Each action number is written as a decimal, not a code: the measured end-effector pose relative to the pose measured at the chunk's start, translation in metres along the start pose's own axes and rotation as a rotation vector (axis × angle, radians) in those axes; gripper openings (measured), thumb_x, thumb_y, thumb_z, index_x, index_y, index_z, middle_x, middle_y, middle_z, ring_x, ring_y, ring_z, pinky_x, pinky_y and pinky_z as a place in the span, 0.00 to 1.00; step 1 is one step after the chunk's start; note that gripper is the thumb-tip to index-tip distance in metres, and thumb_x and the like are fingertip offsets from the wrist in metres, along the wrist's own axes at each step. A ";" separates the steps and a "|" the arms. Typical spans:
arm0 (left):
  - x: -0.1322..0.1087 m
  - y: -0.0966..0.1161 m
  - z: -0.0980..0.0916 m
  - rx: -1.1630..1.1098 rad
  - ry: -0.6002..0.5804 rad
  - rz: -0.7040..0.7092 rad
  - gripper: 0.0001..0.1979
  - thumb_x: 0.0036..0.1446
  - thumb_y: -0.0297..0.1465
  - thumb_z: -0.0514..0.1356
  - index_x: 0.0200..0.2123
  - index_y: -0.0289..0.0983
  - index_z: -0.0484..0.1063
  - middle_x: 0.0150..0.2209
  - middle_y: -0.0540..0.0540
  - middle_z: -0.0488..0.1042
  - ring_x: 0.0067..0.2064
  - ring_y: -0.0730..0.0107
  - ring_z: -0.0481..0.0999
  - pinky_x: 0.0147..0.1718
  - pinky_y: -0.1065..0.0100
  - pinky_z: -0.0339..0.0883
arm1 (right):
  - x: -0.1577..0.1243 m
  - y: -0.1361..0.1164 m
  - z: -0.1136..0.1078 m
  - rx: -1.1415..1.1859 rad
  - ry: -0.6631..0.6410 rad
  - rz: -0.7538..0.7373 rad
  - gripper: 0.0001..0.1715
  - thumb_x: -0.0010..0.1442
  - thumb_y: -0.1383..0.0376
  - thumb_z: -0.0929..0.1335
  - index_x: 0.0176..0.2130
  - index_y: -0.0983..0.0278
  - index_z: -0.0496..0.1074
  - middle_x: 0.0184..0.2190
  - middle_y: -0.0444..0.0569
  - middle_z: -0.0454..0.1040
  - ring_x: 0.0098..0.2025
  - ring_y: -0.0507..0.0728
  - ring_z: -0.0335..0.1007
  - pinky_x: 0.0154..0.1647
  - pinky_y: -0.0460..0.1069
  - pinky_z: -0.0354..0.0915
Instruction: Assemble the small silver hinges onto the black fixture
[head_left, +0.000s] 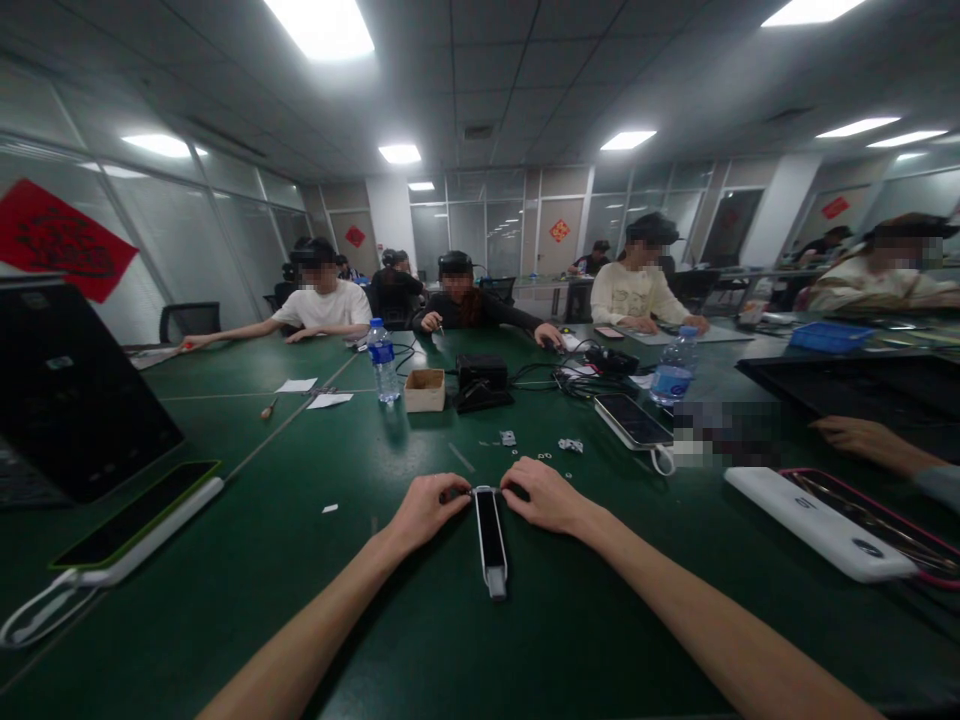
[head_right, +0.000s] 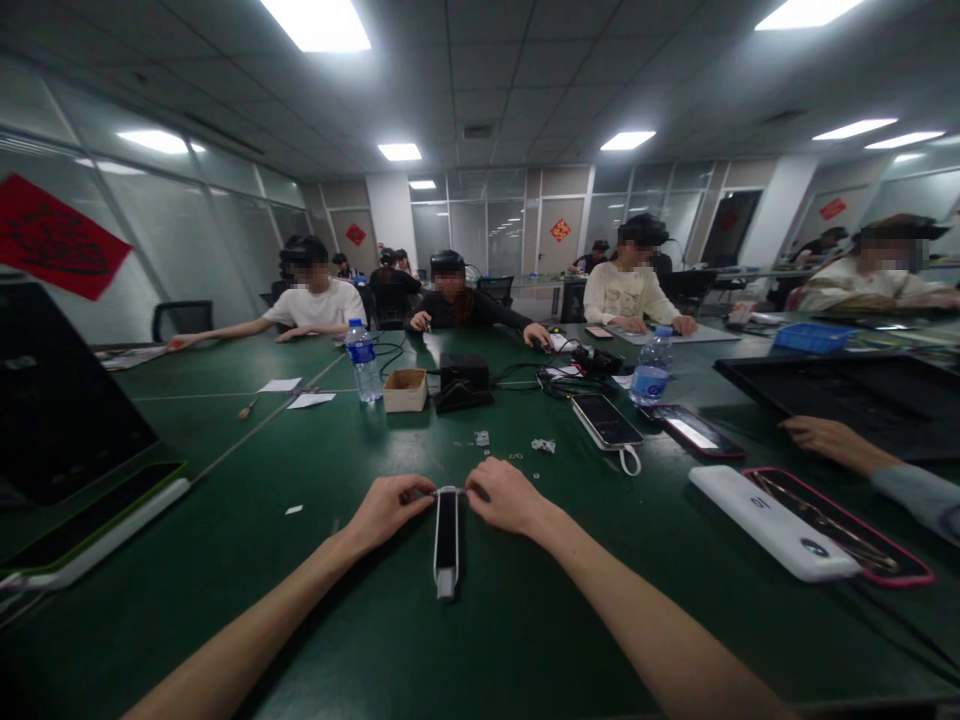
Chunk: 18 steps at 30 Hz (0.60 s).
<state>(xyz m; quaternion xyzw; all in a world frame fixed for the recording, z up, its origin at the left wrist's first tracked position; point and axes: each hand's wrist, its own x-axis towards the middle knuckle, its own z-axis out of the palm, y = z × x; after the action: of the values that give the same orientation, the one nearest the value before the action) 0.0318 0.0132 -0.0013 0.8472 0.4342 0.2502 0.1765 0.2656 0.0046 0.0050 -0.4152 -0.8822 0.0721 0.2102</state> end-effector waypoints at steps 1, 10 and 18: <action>0.000 0.001 0.000 0.003 -0.003 -0.004 0.09 0.56 0.32 0.59 0.39 0.39 0.76 0.35 0.51 0.78 0.33 0.70 0.74 0.34 0.72 0.65 | 0.000 0.001 0.000 0.002 0.000 -0.004 0.09 0.61 0.66 0.63 0.38 0.66 0.73 0.35 0.51 0.73 0.38 0.55 0.67 0.40 0.50 0.64; 0.000 0.003 -0.001 0.030 -0.008 -0.015 0.09 0.56 0.33 0.58 0.38 0.39 0.75 0.33 0.51 0.77 0.31 0.71 0.73 0.32 0.72 0.64 | 0.001 0.018 -0.001 -0.104 0.062 0.138 0.12 0.62 0.64 0.61 0.38 0.65 0.72 0.37 0.52 0.73 0.39 0.56 0.66 0.43 0.51 0.62; -0.001 0.007 -0.003 -0.006 -0.005 -0.042 0.09 0.55 0.34 0.57 0.37 0.38 0.75 0.31 0.50 0.76 0.30 0.70 0.72 0.32 0.71 0.65 | 0.003 0.035 0.004 -0.150 0.073 0.307 0.18 0.62 0.63 0.61 0.49 0.66 0.69 0.46 0.56 0.70 0.48 0.60 0.64 0.48 0.52 0.61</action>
<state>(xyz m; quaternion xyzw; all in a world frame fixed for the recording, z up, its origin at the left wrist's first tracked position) 0.0342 0.0088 0.0045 0.8378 0.4508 0.2457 0.1855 0.2865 0.0301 -0.0084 -0.5619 -0.8031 0.0221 0.1971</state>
